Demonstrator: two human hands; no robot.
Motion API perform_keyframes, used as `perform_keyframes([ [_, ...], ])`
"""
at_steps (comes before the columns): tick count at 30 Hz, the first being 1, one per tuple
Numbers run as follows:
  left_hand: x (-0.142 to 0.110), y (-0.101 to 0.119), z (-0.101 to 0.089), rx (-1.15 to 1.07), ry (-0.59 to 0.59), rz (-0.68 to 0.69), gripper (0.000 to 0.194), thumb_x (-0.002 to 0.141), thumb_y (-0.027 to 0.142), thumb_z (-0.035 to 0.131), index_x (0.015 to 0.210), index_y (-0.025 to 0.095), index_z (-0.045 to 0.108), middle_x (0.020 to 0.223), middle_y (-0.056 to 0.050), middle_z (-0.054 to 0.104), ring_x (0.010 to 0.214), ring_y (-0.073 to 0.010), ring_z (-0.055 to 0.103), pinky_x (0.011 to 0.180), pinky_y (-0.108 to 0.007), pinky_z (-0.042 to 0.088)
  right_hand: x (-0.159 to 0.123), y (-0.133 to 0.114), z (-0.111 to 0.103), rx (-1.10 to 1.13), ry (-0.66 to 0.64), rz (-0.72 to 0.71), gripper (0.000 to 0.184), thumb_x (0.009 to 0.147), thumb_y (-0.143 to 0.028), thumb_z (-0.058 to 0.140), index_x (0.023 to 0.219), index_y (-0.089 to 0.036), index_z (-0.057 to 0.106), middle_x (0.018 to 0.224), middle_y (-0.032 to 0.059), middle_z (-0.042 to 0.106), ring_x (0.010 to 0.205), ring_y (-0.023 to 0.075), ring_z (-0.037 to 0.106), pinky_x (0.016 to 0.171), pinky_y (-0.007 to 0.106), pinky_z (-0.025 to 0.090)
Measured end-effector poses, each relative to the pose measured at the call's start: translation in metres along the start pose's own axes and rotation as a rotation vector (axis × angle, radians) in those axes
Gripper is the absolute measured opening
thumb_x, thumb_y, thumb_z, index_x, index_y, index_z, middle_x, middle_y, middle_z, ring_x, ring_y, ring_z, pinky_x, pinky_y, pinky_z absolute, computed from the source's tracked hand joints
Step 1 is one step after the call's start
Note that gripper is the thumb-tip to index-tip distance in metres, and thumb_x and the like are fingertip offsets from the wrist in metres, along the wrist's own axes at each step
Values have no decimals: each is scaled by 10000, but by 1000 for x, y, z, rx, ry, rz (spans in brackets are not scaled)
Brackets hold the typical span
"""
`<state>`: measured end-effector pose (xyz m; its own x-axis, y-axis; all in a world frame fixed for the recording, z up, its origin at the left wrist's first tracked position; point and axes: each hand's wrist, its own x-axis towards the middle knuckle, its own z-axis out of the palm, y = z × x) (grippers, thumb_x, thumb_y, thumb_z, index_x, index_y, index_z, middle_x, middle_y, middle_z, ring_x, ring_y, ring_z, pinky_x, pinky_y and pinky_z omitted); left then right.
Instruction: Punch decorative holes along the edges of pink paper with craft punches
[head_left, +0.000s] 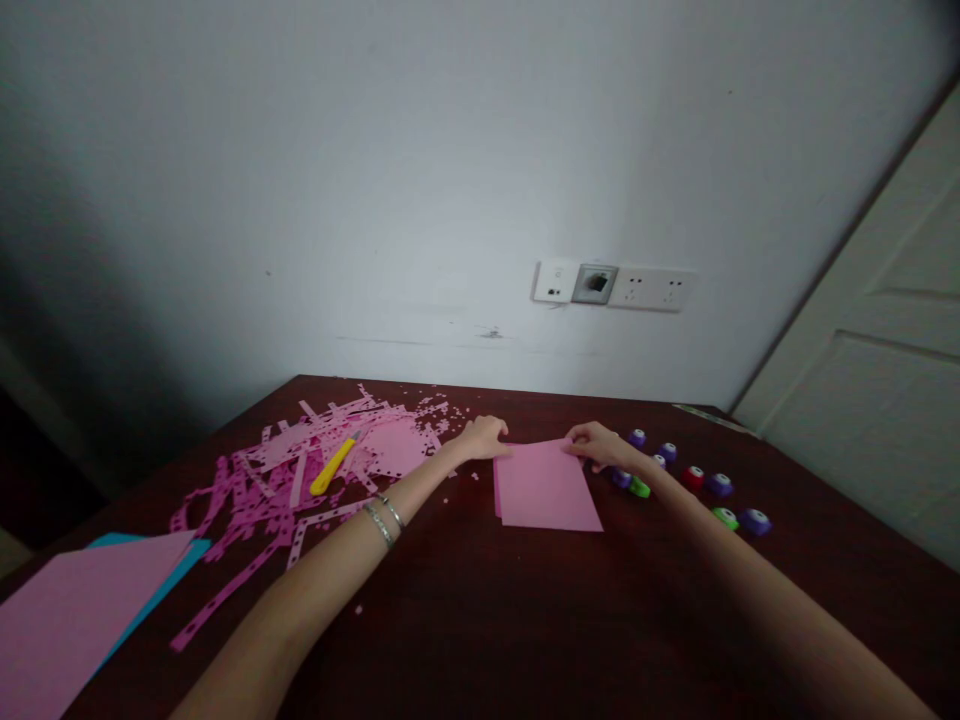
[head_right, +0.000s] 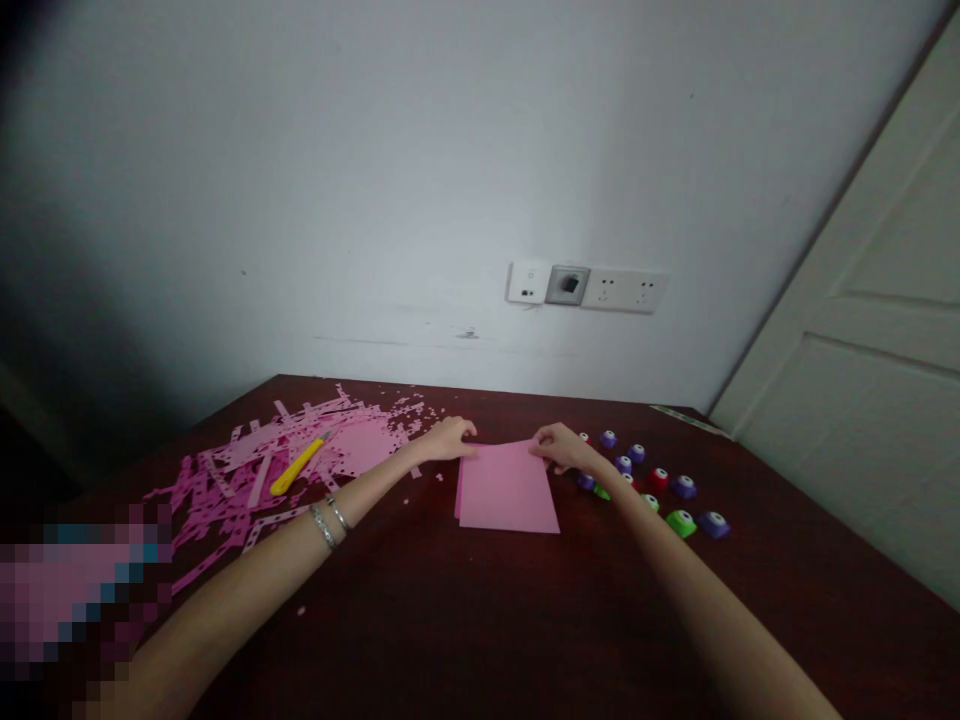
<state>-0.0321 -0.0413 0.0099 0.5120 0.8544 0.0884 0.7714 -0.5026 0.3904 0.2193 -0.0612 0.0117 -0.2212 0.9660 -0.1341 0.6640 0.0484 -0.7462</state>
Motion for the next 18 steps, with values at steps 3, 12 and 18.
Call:
perform_keyframes([
  [3, 8, 3, 1, 91, -104, -19, 587, 617, 479, 673, 1104, 168, 570, 1147, -123, 573, 1032, -272, 525, 843, -328, 405, 6, -3, 7, -59, 55, 20, 136, 710, -249, 626, 756, -126, 591, 548, -8, 583, 410, 77, 510, 318, 144, 405],
  [12, 41, 2, 3, 41, -274, -49, 445, 409, 394, 762, 771, 164, 642, 754, -31, 641, 728, -201, 565, 671, -261, 418, -4, -5, 18, -309, 216, 27, 320, 627, -265, 701, 877, -122, 562, 774, 89, 629, 495, 139, 576, 295, 182, 419],
  [18, 56, 2, 0, -11, -383, -31, 326, 332, 352, 770, 432, 174, 516, 416, 42, 450, 485, -130, 439, 532, -256, 370, -18, -6, 29, -313, 84, 66, 403, 599, -323, 721, 876, -139, 492, 958, 146, 584, 573, 167, 599, 298, 204, 441],
])
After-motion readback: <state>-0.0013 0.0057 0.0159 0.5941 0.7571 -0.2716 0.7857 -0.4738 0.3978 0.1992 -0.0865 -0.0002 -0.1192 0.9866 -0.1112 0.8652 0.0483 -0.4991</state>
